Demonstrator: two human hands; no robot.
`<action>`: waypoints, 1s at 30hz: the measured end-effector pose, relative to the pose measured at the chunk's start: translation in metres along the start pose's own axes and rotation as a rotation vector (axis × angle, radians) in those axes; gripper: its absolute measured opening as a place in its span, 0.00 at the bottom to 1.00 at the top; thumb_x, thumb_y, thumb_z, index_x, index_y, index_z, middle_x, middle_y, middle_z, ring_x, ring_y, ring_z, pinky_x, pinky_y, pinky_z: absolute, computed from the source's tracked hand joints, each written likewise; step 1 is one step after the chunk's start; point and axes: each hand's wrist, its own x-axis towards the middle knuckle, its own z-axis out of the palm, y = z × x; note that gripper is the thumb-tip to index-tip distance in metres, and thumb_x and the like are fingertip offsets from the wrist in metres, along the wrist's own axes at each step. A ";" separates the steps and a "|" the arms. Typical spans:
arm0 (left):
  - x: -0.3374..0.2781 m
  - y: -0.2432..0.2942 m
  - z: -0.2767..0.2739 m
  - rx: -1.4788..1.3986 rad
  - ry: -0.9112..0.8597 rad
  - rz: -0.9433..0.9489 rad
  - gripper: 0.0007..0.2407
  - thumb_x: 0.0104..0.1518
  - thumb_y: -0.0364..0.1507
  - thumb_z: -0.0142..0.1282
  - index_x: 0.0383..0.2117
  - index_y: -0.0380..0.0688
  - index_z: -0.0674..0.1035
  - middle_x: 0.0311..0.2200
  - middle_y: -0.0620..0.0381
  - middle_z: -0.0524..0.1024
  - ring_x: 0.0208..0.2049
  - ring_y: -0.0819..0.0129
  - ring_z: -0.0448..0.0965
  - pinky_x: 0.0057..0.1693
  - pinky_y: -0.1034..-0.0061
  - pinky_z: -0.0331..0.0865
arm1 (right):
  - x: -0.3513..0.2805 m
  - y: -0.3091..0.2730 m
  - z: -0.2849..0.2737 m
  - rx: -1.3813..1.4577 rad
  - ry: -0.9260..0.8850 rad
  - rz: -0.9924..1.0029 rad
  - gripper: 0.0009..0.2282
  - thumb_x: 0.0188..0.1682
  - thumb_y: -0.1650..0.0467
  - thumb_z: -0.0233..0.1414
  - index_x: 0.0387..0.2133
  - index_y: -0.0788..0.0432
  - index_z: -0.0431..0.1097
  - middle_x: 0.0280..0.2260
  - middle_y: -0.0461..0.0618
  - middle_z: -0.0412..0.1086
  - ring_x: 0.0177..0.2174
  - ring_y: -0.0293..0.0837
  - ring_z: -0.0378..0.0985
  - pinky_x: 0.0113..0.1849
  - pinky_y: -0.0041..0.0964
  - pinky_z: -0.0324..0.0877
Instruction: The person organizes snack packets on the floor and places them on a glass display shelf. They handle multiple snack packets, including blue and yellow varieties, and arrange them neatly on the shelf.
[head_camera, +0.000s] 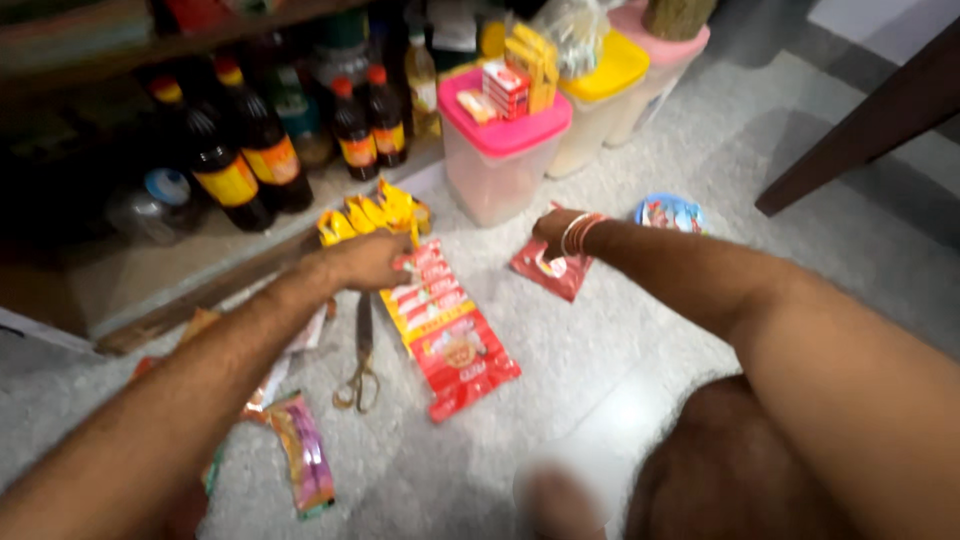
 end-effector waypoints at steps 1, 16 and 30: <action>0.000 0.000 0.001 -0.001 -0.007 -0.016 0.20 0.51 0.39 0.61 0.49 0.44 0.79 0.45 0.42 0.79 0.49 0.48 0.79 0.55 0.59 0.72 | 0.000 0.001 0.010 0.047 -0.043 0.030 0.18 0.37 0.63 0.65 0.39 0.56 0.78 0.37 0.58 0.78 0.40 0.56 0.81 0.45 0.48 0.75; 0.048 -0.005 0.044 -0.020 -0.172 -0.093 0.22 0.52 0.42 0.62 0.49 0.43 0.79 0.46 0.42 0.80 0.50 0.49 0.80 0.56 0.60 0.72 | -0.037 -0.006 0.101 -0.185 -0.449 -0.026 0.26 0.38 0.58 0.68 0.52 0.43 0.72 0.57 0.50 0.65 0.56 0.66 0.62 0.48 0.60 0.73; 0.056 -0.008 0.057 -0.086 -0.160 -0.091 0.21 0.52 0.41 0.61 0.48 0.42 0.79 0.46 0.43 0.80 0.50 0.50 0.79 0.55 0.59 0.72 | -0.030 -0.063 0.110 0.013 -0.061 0.179 0.12 0.57 0.68 0.39 0.48 0.61 0.63 0.31 0.61 0.76 0.31 0.62 0.82 0.33 0.57 0.77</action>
